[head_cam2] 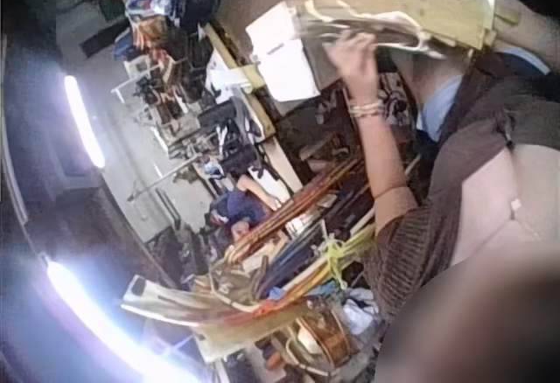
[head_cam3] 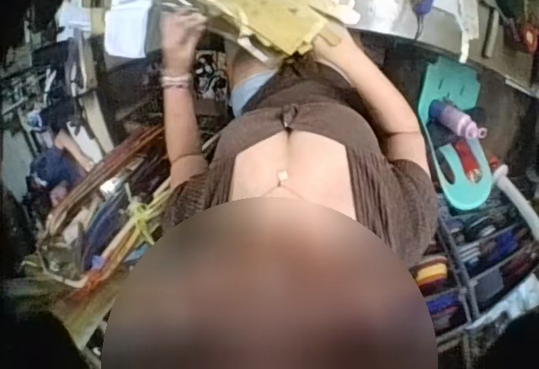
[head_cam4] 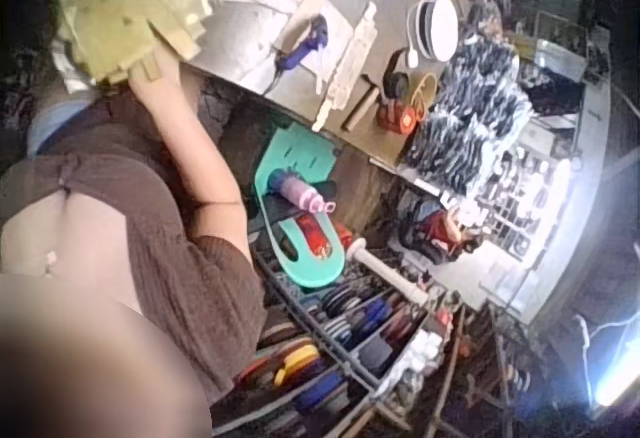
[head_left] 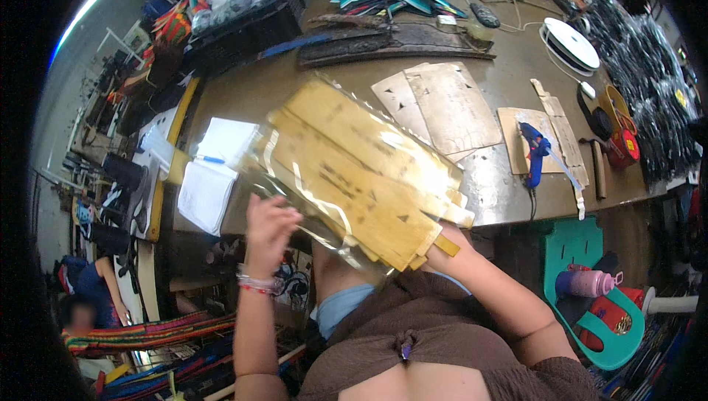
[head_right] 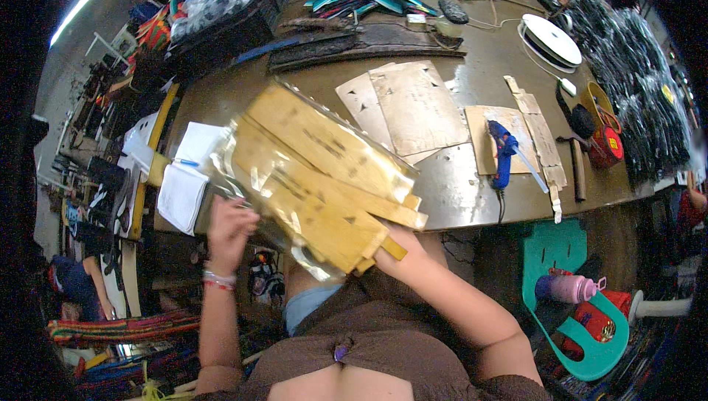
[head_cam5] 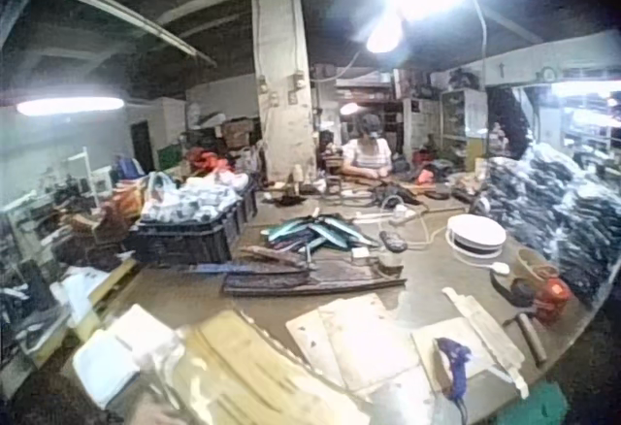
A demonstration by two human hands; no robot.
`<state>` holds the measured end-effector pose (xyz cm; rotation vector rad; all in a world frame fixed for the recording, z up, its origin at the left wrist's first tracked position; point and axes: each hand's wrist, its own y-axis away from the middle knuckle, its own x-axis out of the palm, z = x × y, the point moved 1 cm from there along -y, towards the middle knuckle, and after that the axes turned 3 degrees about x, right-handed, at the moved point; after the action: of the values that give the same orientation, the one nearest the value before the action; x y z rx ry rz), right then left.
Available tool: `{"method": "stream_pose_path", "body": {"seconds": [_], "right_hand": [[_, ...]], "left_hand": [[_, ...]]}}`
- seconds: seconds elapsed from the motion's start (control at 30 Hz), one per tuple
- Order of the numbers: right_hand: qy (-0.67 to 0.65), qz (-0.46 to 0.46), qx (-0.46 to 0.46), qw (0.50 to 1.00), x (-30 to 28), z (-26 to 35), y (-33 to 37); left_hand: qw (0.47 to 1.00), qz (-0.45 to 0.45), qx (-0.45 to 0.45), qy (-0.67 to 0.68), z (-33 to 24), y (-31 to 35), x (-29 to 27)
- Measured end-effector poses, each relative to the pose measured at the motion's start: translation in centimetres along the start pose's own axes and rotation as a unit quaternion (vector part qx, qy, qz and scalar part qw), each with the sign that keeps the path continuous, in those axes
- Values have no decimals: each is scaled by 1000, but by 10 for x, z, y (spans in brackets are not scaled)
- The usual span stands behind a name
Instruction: The person assembles a strap by attaching a yellow plastic piece to a black strap using a hot glue gun and a hammer. They then handle a plastic bag containing multiple yellow plastic pieces, sorting and stacking them on the table.
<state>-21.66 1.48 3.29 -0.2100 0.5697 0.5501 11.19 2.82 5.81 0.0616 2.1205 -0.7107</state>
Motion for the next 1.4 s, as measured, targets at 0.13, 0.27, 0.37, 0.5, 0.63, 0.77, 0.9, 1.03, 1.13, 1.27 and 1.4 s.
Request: {"method": "stream_pose_path", "body": {"seconds": [0.13,0.27,0.37,0.5,0.63,0.77,0.9,1.03,1.13,1.27,1.4], "right_hand": [[299,-21,-2,954,11,-21,51],[220,-76,17,972,0,-21,80],[182,-96,59,977,-21,-12,88],[213,-266,68,938,-33,-4,81],[78,-123,203,968,-11,-3,65],[101,-186,161,964,3,0,54],[3,-220,172,960,-2,0,50],[-477,-136,114,861,-11,5,44],[-249,-93,23,964,-26,14,37],[82,-80,-20,993,-44,31,27],[160,-231,-233,931,-52,55,15]], "left_hand": [[992,-9,-108,59,-25,50,60],[998,-33,-24,50,-89,48,95],[1000,20,18,13,-125,21,119],[994,109,-7,11,-128,-6,132],[984,147,-38,89,-119,-7,124],[992,116,-41,26,-122,1,113],[995,91,-42,-29,-135,5,112],[999,17,-42,-11,-137,-4,107],[999,20,-41,12,-131,-21,91],[995,-18,-78,61,-124,-46,58],[995,-48,-79,38,-125,-60,32]]}}
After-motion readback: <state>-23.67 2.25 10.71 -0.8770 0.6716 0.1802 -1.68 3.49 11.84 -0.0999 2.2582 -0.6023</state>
